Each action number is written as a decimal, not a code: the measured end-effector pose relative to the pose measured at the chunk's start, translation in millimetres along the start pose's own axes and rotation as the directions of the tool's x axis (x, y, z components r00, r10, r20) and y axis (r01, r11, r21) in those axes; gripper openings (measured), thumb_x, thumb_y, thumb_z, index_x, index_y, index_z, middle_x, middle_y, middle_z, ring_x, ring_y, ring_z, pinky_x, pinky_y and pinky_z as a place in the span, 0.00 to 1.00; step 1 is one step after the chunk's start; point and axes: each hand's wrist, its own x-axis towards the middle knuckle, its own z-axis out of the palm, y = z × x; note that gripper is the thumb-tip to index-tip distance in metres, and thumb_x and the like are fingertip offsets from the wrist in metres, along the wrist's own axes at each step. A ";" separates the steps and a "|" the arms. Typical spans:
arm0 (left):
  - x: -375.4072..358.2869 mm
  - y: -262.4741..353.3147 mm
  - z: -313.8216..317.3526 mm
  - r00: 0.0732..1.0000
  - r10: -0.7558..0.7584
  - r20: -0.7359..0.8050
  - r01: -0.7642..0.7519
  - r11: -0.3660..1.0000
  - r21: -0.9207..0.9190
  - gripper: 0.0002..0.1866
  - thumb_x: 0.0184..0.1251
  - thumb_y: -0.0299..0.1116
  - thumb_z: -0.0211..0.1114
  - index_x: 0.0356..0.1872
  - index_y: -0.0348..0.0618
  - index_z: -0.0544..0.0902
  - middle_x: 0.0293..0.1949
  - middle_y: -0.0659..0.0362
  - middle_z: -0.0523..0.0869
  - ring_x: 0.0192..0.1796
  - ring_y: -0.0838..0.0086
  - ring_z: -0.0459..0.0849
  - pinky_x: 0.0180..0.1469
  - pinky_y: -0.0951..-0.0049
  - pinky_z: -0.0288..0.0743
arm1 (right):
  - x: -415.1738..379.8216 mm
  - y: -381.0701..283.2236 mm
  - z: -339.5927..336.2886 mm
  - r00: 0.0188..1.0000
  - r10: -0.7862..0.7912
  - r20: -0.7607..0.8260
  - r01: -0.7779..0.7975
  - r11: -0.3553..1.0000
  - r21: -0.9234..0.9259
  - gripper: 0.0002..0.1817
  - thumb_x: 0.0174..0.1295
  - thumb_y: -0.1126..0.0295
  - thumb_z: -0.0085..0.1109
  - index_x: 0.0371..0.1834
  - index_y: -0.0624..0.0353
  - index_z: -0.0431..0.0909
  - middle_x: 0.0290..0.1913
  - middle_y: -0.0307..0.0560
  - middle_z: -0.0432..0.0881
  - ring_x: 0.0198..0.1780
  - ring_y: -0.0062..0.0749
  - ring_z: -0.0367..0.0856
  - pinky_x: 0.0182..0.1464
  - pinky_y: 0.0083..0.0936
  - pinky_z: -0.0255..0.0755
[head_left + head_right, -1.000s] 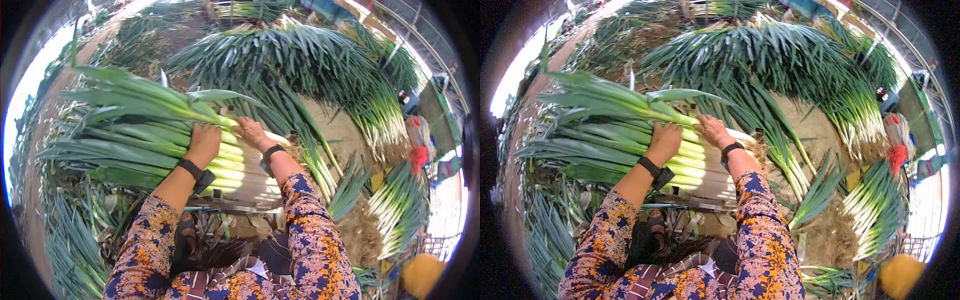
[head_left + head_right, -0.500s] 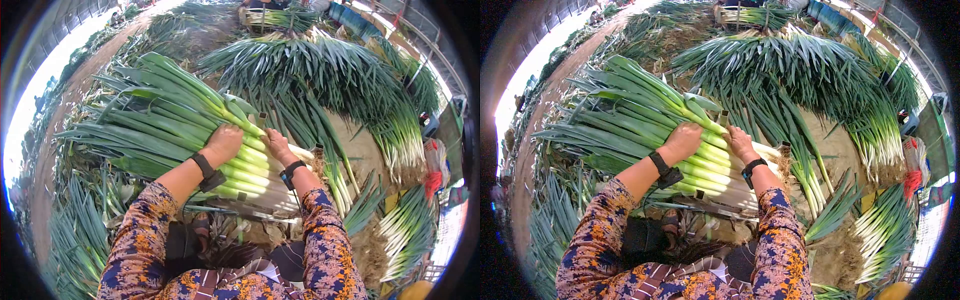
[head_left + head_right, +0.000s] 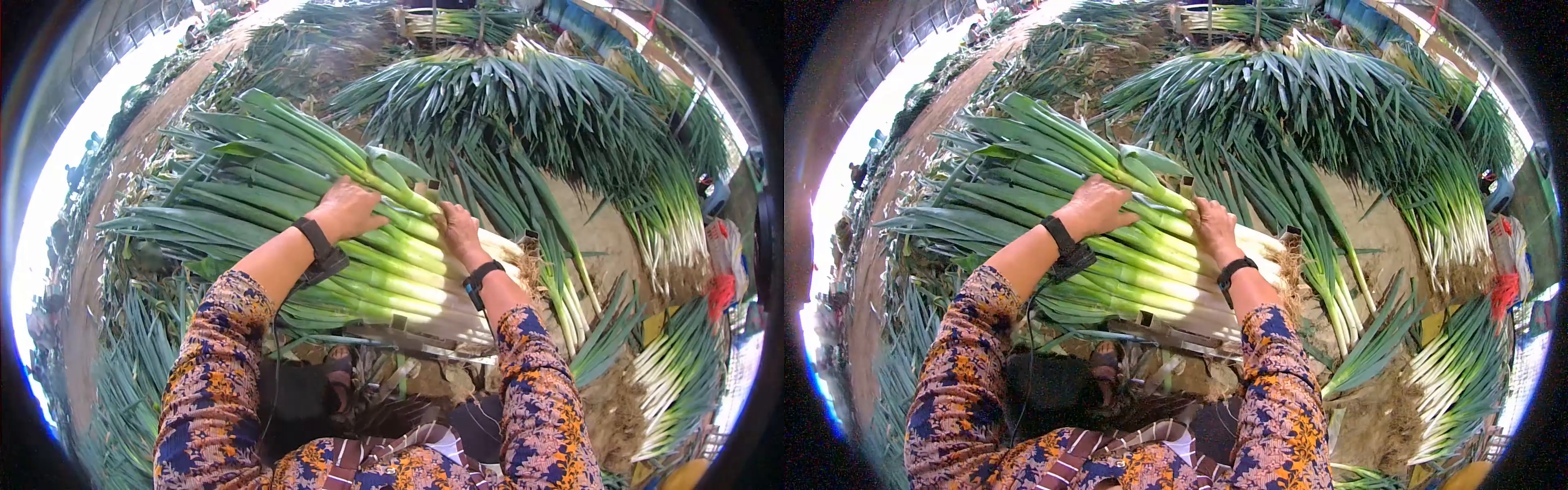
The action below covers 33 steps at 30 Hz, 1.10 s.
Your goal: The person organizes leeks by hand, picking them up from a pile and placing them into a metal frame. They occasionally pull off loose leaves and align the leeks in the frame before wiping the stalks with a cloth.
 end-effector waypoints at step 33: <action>-30.8 -57.5 2.8 0.997 -0.002 -0.076 0.000 1.000 -0.024 0.28 0.68 0.55 0.59 0.60 0.47 0.81 0.53 0.50 0.85 0.57 0.53 0.81 0.61 0.56 0.72 | 5.9 -0.3 -3.4 0.988 0.152 0.015 -0.153 0.987 0.044 0.22 0.59 0.48 0.68 0.54 0.40 0.80 0.46 0.46 0.82 0.54 0.46 0.78 0.55 0.48 0.67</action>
